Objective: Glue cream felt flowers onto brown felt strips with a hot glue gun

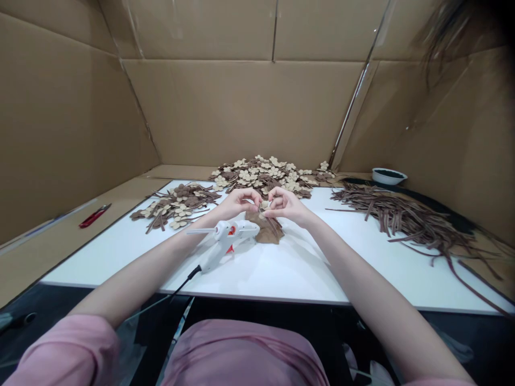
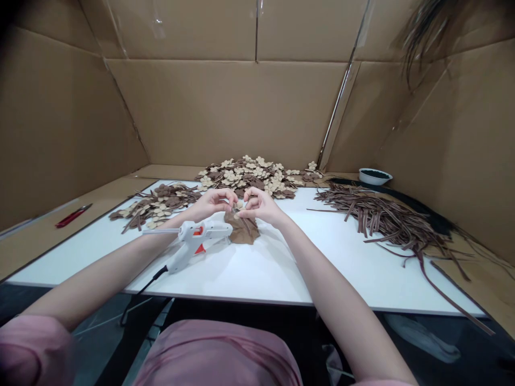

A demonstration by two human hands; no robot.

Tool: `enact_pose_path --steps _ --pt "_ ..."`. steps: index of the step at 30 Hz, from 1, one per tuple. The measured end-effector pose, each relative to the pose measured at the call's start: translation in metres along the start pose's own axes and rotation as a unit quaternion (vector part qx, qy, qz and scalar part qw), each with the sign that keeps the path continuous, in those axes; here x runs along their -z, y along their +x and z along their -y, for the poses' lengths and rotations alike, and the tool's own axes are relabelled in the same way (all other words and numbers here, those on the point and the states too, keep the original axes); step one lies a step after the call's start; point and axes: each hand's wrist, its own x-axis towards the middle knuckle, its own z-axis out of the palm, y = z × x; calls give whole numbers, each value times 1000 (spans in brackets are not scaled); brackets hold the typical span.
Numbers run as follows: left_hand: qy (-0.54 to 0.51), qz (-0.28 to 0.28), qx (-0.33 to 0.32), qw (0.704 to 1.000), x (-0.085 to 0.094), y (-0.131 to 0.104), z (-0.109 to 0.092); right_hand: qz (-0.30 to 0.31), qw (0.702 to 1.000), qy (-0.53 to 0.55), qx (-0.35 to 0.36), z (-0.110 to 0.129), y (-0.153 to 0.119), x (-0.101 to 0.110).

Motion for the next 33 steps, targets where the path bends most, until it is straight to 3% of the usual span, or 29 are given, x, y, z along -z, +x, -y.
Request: enact_pose_path --steps 8,33 --pt "44 -47 -37 997 3 -2 -10 -27 999 -20 -16 1 -1 0" --pt "-53 -70 53 995 -3 -9 -10 -76 996 -33 -21 0 0 0"
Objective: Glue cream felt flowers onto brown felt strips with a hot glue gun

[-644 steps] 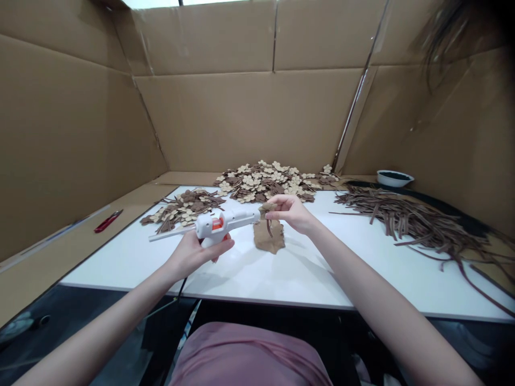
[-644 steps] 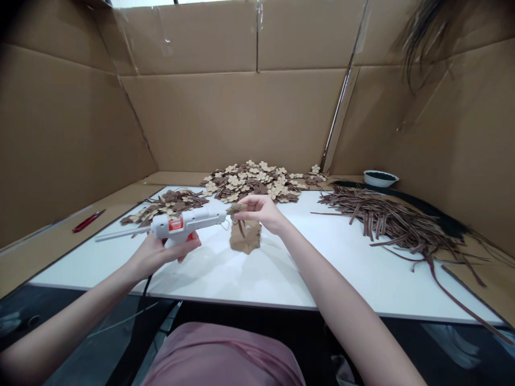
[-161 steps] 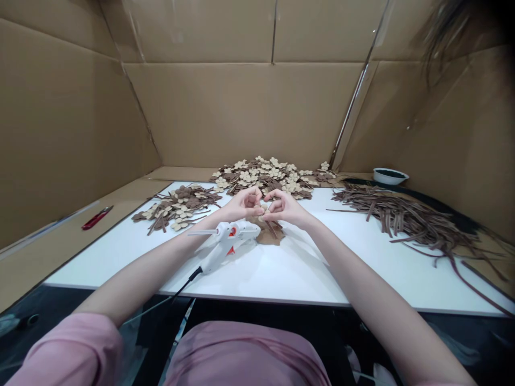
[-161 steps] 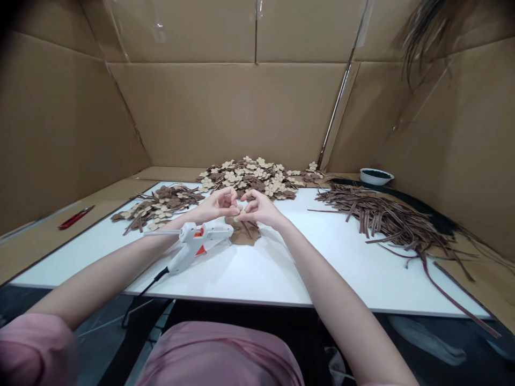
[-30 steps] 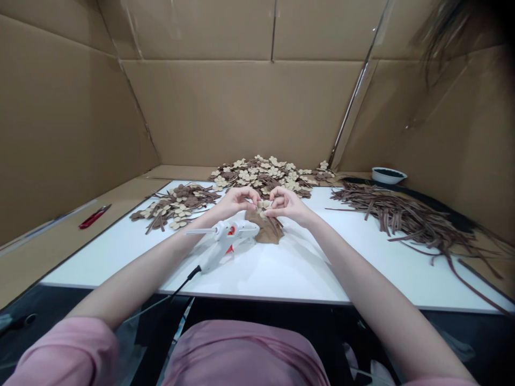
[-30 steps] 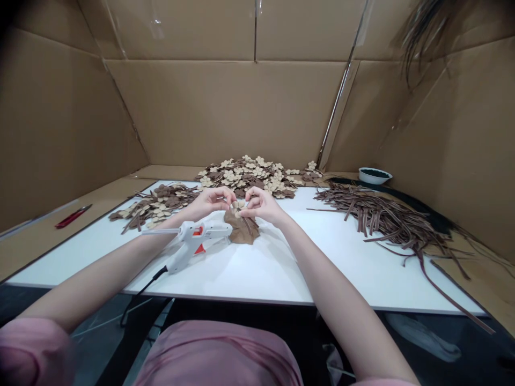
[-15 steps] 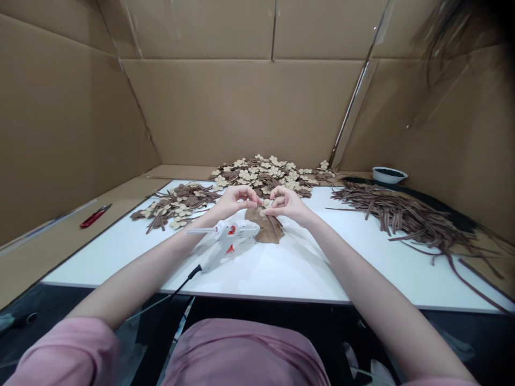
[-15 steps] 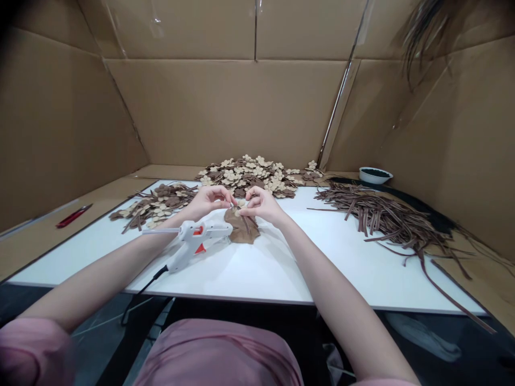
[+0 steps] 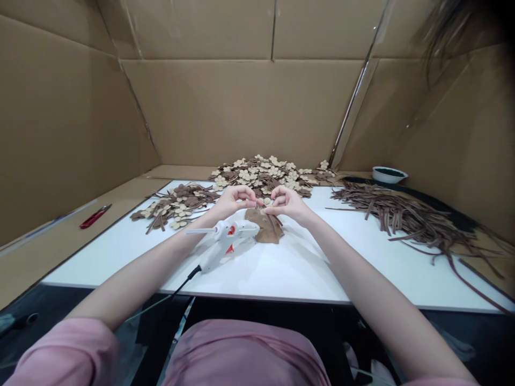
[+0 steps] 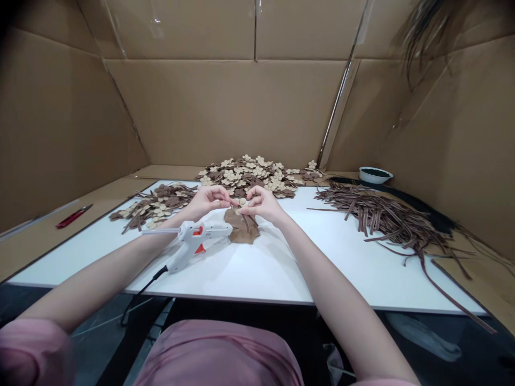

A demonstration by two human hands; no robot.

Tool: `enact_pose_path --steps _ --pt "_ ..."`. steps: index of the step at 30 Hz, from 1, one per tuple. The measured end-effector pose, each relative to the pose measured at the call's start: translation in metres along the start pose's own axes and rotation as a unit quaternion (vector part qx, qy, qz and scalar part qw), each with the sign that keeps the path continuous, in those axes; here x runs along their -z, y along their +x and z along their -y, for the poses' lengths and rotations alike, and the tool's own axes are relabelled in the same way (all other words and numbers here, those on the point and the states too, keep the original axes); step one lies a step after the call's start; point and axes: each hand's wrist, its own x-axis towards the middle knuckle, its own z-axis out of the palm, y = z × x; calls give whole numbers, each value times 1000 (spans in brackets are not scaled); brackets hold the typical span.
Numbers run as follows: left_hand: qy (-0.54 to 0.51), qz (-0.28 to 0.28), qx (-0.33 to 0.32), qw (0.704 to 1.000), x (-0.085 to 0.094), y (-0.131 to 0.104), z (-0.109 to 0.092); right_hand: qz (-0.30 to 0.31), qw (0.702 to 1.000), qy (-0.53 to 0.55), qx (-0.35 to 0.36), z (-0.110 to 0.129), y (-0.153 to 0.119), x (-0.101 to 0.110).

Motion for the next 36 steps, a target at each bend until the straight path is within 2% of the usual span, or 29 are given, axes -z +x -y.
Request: enact_pose_path --steps 11,22,36 --pt "10 7 6 1000 -1 -1 -3 -21 1000 4 -13 4 -1 -1" --pt "34 42 16 998 1 0 0 -16 1000 0 -17 5 -2 0" --pt "-99 52 -11 994 1 -1 3 -34 999 -16 -15 5 -1 1"
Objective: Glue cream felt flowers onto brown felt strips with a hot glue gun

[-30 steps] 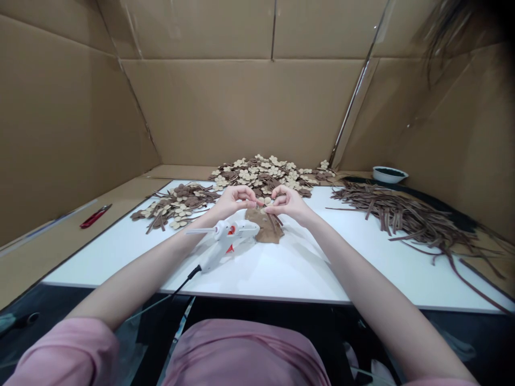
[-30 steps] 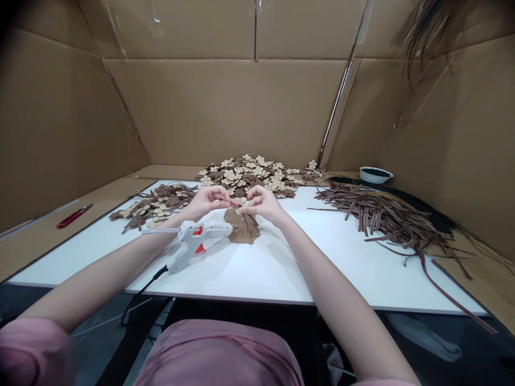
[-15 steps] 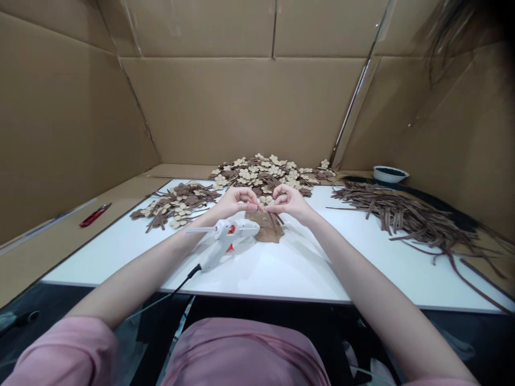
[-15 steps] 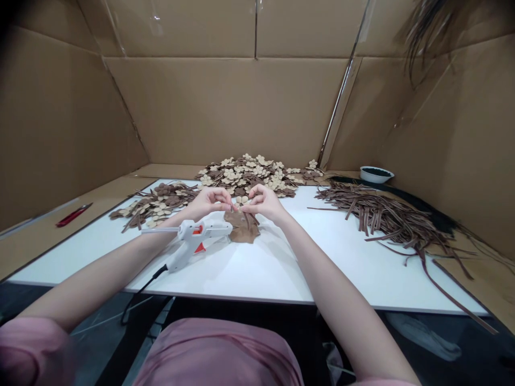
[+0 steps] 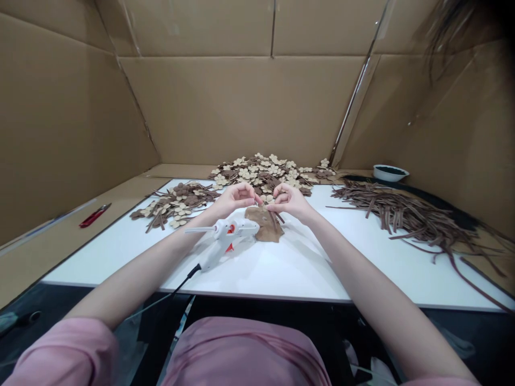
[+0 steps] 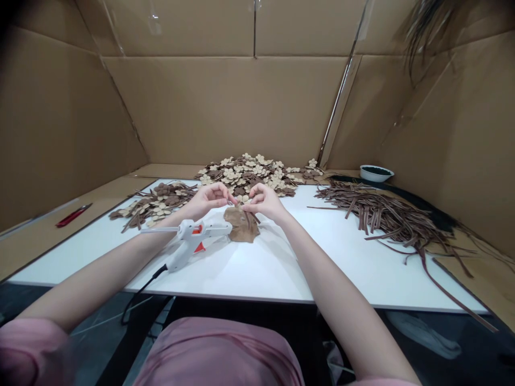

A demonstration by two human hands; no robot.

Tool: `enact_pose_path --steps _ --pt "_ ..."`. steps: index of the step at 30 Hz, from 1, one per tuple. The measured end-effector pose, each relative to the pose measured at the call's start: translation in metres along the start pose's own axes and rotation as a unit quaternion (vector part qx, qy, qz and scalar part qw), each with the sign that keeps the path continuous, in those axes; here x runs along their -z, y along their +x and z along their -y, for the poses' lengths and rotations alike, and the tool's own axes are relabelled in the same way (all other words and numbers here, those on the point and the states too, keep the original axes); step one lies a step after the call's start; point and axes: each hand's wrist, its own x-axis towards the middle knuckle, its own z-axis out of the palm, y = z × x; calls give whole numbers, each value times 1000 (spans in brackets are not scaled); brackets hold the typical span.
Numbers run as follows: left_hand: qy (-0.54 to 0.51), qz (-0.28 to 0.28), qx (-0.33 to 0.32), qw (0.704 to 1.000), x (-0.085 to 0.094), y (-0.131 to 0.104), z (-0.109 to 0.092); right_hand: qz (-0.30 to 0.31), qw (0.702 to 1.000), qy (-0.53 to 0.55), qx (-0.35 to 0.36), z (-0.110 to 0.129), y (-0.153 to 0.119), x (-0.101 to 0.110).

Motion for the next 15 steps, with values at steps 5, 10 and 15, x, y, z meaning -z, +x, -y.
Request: enact_pose_path --steps 5,10,15 --pt "-9 13 -12 1000 0 2 2 -1 1000 -6 2 -2 1 0" --pt "4 12 -24 1000 2 4 4 3 1000 -7 5 -4 2 1" --pt "7 12 -31 999 3 3 5 4 1000 -9 4 -2 1 1"
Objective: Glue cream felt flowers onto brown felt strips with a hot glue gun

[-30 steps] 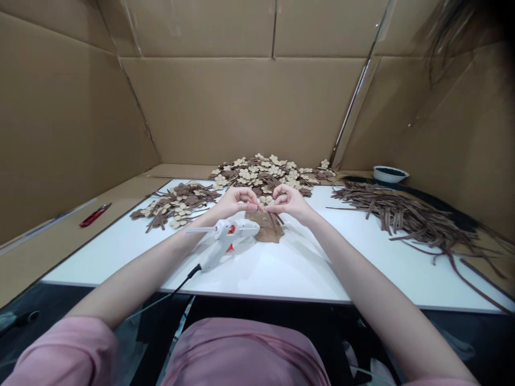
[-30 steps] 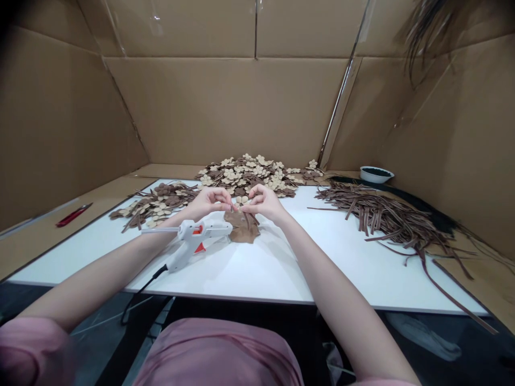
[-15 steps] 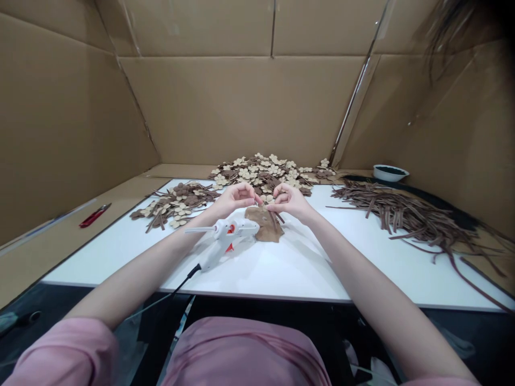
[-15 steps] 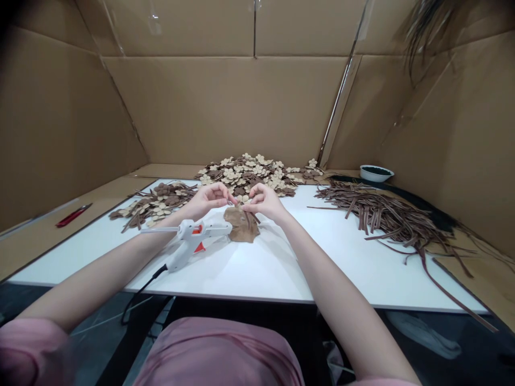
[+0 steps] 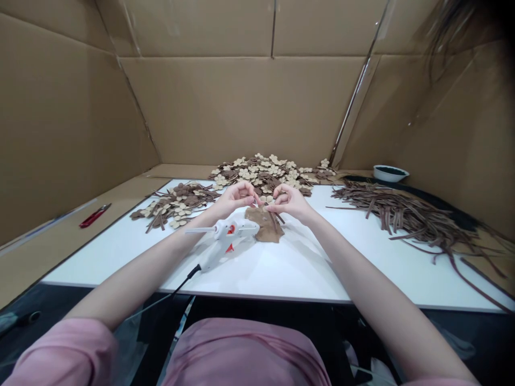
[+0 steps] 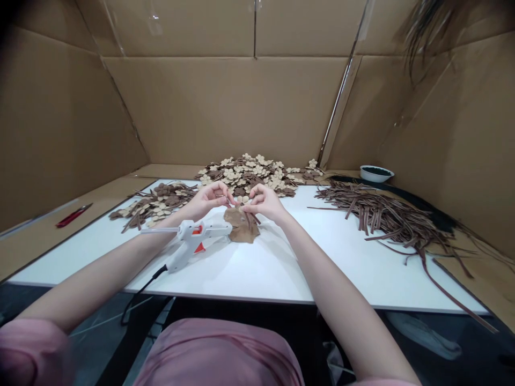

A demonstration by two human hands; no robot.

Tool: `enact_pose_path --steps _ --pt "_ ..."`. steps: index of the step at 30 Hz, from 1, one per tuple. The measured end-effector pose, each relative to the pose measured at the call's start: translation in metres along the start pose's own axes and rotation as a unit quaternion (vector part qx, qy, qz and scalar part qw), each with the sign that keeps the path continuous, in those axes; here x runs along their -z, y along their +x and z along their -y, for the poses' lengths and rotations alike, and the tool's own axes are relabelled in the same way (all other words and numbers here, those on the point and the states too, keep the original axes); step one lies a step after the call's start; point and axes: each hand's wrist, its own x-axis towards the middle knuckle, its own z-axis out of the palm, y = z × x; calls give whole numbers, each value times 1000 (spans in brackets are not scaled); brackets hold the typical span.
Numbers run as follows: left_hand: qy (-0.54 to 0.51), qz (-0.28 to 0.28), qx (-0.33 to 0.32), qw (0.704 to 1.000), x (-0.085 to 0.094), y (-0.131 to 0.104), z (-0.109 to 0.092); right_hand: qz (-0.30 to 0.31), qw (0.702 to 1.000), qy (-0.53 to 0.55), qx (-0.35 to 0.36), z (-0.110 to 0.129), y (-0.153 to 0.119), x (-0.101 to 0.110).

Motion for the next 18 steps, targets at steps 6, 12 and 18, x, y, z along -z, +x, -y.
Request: enact_pose_path --steps 6,12,18 --pt "8 -1 7 1000 -2 0 -1 -5 1000 -2 -5 2 -1 -1" --pt "37 42 33 998 1 -2 -5 -6 1000 -6 -1 5 -2 -1" --pt "91 69 64 991 6 -6 -11 -15 1000 -5 2 8 -2 -1"
